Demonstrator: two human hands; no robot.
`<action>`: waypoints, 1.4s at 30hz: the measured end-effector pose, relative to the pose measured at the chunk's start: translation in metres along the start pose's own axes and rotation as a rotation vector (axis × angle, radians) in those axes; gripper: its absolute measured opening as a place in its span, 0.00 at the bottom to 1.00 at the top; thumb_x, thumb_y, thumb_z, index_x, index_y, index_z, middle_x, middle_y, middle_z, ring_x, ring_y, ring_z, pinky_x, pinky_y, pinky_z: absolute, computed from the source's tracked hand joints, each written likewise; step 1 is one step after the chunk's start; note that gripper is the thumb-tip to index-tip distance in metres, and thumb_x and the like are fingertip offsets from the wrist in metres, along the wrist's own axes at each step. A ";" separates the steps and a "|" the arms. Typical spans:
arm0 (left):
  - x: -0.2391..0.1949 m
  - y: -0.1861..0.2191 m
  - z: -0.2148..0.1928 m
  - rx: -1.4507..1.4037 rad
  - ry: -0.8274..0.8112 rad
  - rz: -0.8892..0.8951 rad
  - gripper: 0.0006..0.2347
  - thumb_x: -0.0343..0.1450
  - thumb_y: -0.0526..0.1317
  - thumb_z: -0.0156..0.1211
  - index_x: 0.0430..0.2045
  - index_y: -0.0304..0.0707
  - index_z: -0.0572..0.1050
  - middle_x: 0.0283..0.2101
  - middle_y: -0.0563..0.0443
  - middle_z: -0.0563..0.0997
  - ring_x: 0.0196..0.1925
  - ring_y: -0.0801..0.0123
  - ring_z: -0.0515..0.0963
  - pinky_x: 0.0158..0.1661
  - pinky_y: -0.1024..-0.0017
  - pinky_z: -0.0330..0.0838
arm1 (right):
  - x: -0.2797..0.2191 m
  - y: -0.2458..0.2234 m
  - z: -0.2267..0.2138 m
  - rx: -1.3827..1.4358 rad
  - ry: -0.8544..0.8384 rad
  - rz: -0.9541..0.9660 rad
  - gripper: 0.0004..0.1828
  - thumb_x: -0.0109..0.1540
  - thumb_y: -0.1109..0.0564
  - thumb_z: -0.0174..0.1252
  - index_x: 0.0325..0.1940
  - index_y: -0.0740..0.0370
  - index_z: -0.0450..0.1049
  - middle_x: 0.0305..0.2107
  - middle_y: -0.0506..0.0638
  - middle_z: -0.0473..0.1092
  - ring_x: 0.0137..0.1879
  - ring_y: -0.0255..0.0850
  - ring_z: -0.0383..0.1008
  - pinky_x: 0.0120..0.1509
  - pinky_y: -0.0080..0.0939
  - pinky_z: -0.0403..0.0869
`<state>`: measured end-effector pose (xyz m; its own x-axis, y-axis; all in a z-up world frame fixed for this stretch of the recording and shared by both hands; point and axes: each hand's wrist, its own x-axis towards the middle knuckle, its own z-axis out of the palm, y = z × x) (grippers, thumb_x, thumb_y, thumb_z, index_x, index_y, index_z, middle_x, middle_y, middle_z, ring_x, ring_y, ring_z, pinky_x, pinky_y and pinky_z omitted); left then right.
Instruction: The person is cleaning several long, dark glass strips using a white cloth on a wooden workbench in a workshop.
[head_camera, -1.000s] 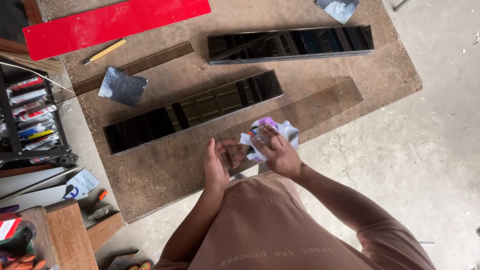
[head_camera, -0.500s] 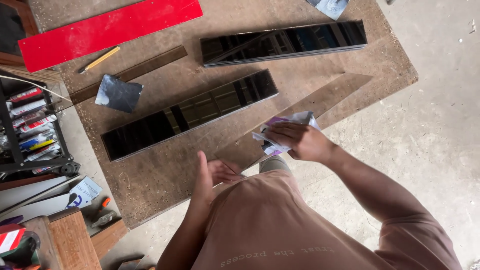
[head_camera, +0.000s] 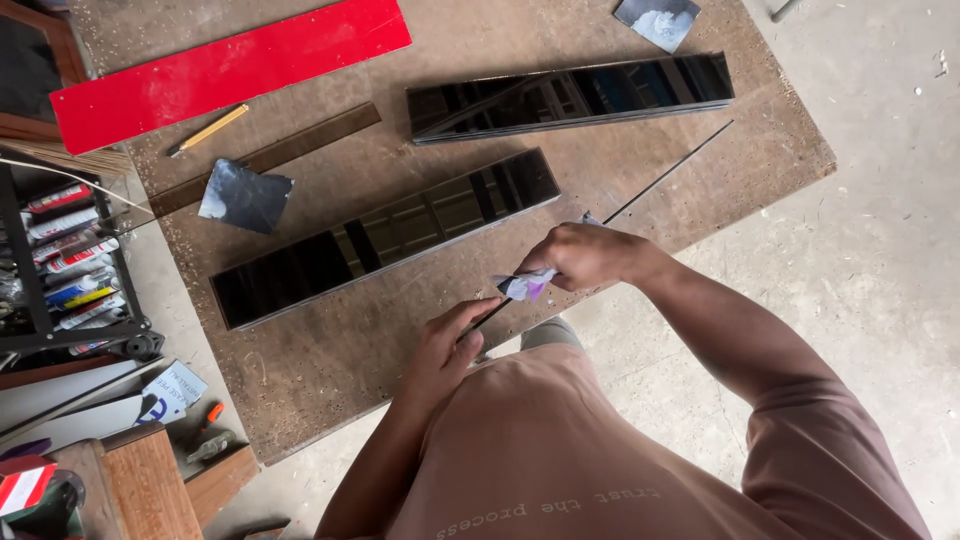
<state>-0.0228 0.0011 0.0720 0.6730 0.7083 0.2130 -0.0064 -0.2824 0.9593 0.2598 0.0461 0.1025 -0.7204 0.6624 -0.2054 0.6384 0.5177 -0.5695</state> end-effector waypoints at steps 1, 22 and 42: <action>0.002 0.002 0.001 -0.015 0.058 0.049 0.23 0.77 0.49 0.43 0.59 0.29 0.73 0.54 0.37 0.82 0.56 0.45 0.81 0.53 0.57 0.75 | 0.002 -0.004 -0.005 0.013 -0.024 0.016 0.21 0.53 0.70 0.65 0.49 0.59 0.81 0.39 0.57 0.82 0.44 0.53 0.84 0.54 0.53 0.81; -0.021 -0.061 0.031 -0.197 0.261 0.143 0.10 0.76 0.37 0.52 0.34 0.25 0.78 0.26 0.41 0.80 0.29 0.64 0.80 0.31 0.65 0.76 | 0.013 0.003 -0.008 0.133 -0.067 0.127 0.20 0.55 0.69 0.68 0.50 0.59 0.81 0.40 0.59 0.81 0.45 0.55 0.84 0.59 0.59 0.79; 0.001 -0.071 0.051 -0.749 0.832 -0.465 0.10 0.69 0.33 0.60 0.38 0.21 0.80 0.43 0.26 0.85 0.40 0.42 0.87 0.29 0.50 0.83 | -0.018 0.070 0.140 0.153 1.178 0.294 0.20 0.60 0.56 0.68 0.52 0.68 0.75 0.50 0.64 0.71 0.60 0.63 0.72 0.68 0.57 0.68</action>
<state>0.0160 -0.0107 -0.0053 0.0453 0.9195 -0.3905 -0.5017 0.3590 0.7870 0.2794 -0.0056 -0.0455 0.1828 0.8695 0.4588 0.6395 0.2493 -0.7272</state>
